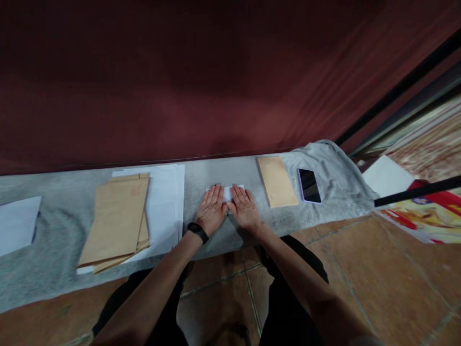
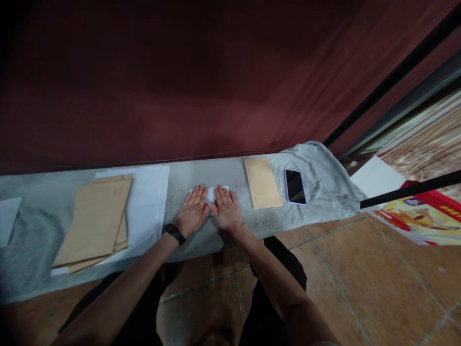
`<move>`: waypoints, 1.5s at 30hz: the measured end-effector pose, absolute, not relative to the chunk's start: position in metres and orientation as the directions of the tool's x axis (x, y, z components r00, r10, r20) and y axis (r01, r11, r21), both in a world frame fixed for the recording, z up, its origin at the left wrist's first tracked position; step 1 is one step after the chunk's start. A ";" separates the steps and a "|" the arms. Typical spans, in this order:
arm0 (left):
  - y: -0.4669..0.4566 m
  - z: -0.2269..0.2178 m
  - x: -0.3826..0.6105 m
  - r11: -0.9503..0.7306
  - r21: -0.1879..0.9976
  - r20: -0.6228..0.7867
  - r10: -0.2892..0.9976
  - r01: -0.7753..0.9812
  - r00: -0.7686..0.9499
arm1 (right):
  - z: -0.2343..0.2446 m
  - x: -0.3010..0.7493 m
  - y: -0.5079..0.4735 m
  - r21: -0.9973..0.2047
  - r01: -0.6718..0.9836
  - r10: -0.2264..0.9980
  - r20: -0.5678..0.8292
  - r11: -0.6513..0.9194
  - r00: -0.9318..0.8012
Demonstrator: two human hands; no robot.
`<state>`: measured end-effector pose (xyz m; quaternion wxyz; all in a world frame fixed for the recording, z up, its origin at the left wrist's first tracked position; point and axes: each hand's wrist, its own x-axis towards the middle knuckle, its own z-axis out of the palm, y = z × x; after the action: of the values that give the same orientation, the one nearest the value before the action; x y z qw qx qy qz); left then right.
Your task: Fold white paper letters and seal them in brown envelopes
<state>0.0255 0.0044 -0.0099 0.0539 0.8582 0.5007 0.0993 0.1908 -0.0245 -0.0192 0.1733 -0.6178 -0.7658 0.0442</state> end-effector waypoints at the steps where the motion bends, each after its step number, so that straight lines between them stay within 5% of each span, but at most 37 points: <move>1: 0.004 -0.011 0.025 -0.481 0.192 0.122 0.877 0.855 0.465 | -0.020 0.192 -0.024 -0.269 0.938 0.964 0.210 0.220 -0.165; 32: -0.007 -0.004 0.005 -0.338 0.245 0.252 0.927 0.909 0.277 | -0.019 0.206 -0.025 -0.301 0.954 0.973 0.222 0.009 0.061; 40: -0.032 -0.012 0.032 -0.565 0.252 0.159 0.825 0.785 0.543 | -0.005 0.173 -0.044 -0.408 0.842 0.931 0.239 0.354 -0.276; 45: -0.034 -0.012 0.025 -0.547 0.239 0.122 0.836 0.802 0.534 | -0.011 0.172 -0.050 -0.389 0.862 0.939 0.241 0.326 -0.246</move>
<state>0.0251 -0.0340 -0.0117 0.0771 0.8724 0.4695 0.1114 0.1720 -0.0502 -0.0107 0.2183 -0.5739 -0.7843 0.0885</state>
